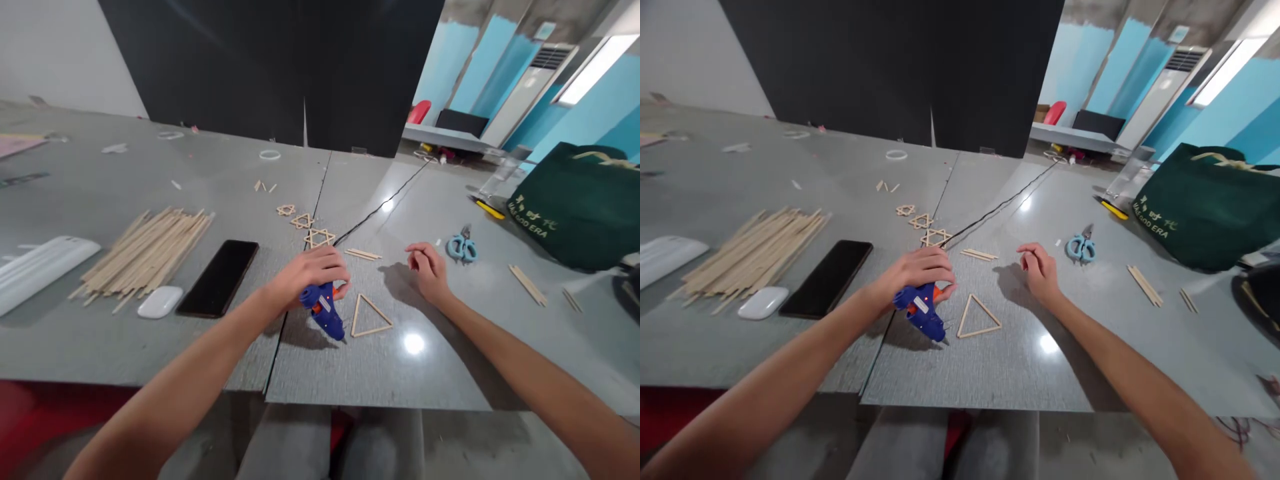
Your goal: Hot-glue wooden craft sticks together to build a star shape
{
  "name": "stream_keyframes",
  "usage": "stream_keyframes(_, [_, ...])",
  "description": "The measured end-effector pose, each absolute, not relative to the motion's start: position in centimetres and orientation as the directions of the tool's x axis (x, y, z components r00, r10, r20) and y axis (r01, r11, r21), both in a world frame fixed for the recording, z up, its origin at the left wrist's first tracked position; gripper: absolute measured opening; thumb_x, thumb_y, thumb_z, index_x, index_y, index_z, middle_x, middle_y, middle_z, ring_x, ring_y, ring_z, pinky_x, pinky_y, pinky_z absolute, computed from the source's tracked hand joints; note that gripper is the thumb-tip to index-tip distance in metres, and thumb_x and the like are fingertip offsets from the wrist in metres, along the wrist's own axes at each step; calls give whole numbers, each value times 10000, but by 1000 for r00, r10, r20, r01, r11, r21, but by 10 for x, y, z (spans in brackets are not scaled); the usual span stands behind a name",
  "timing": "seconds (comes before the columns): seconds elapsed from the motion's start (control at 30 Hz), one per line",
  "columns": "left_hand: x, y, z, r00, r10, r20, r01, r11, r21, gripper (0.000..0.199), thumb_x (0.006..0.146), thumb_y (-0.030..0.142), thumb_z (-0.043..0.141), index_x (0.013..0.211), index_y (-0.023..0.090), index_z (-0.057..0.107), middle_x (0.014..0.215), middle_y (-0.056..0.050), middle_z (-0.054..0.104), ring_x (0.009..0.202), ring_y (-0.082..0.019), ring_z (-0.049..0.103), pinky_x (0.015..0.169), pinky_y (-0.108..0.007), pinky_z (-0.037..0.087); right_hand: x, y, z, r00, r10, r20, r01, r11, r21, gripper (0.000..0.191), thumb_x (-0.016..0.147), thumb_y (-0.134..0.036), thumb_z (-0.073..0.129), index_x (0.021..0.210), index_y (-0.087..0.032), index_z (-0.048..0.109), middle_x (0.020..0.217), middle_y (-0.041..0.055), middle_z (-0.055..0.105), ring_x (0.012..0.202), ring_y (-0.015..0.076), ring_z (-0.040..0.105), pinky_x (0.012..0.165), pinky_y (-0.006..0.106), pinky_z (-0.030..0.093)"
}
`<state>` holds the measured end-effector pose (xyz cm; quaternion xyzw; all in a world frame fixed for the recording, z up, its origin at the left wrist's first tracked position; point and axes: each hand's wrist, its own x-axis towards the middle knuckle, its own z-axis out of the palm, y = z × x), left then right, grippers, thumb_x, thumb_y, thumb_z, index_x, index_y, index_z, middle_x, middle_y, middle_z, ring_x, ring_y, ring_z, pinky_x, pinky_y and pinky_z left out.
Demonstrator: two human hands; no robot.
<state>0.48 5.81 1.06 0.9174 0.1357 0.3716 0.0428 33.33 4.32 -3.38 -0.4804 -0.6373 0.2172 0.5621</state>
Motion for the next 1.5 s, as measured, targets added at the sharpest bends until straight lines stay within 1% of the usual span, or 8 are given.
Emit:
stream_keyframes(0.1, [1, 58, 7, 665, 234, 709, 229, -968, 105, 103, 974, 169, 696, 908, 241, 663, 892, 1, 719, 932, -176, 669, 881, -314, 579, 323, 19, -25, -81, 825, 559, 386, 543, -746, 225, 975, -450, 670, 976, -241, 755, 800, 42, 681, 755, 208, 605, 751, 369, 486])
stream_keyframes(0.13, [-1, 58, 5, 665, 231, 710, 234, -968, 96, 109, 969, 165, 703, 906, 243, 658, 892, 6, 720, 942, -173, 677, 879, -306, 586, 318, 12, -21, -165, 810, 563, 375, 580, -723, 226, 982, -418, 666, 1085, -242, 763, 930, 68, 729, 877, 230, 654, 833, 389, 514])
stream_keyframes(0.2, [-5, 60, -2, 640, 241, 730, 244, -964, 104, 115, 956, 166, 721, 904, 244, 655, 892, 9, 723, 950, -169, 693, 874, -298, 601, 308, -1, -13, -522, 659, 541, 330, 741, -585, 322, 1003, -363, 647, 1292, -236, 709, 1174, 116, 743, 1089, 267, 689, 980, 443, 538])
stream_keyframes(0.27, [-6, 60, -7, 586, 257, 768, 244, -960, 135, 123, 936, 176, 761, 912, 240, 658, 896, 5, 726, 946, -173, 710, 871, -305, 617, 300, -7, -8, -696, 514, 501, 260, 831, -492, 460, 1011, -407, 653, 1426, -210, 637, 1344, 154, 701, 1253, 304, 651, 1091, 503, 510])
stream_keyframes(0.33, [-3, 58, -9, 528, 274, 804, 226, -958, 178, 155, 907, 192, 816, 919, 234, 667, 902, -3, 731, 944, -183, 723, 873, -321, 630, 295, -9, -6, -756, 468, 458, 271, 861, -431, 546, 1022, -468, 654, 1483, -181, 596, 1480, 192, 616, 1394, 339, 563, 1166, 548, 458])
stream_keyframes(0.5, [8, 48, -8, 497, 314, 809, 204, -948, 243, 186, 899, 257, 873, 930, 239, 691, 910, 0, 749, 959, -193, 750, 877, -335, 646, 294, -9, -9, -783, 492, 381, 367, 860, -356, 519, 1025, -494, 691, 1468, -227, 647, 1638, 188, 451, 1536, 387, 399, 1211, 578, 412])
stream_keyframes(0.97, [7, 50, -5, 502, 351, 791, 302, -928, 220, 266, 923, 442, 870, 910, 243, 695, 864, 11, 769, 899, -189, 763, 821, -346, 650, 292, -9, -9, -802, 500, 328, 378, 849, -370, 397, 1049, -461, 699, 1399, -277, 739, 1679, 168, 415, 1530, 416, 384, 1193, 625, 409])
stream_keyframes(1.5, [2, 48, 0, 557, 266, 787, 269, -954, 132, 196, 920, 275, 877, 1032, 253, 717, 949, 2, 797, 1002, -222, 781, 860, -370, 683, 292, -8, -8, -812, 485, 326, 366, 857, -364, 378, 1061, -448, 684, 1391, -279, 758, 1679, 173, 416, 1533, 409, 395, 1186, 607, 416])
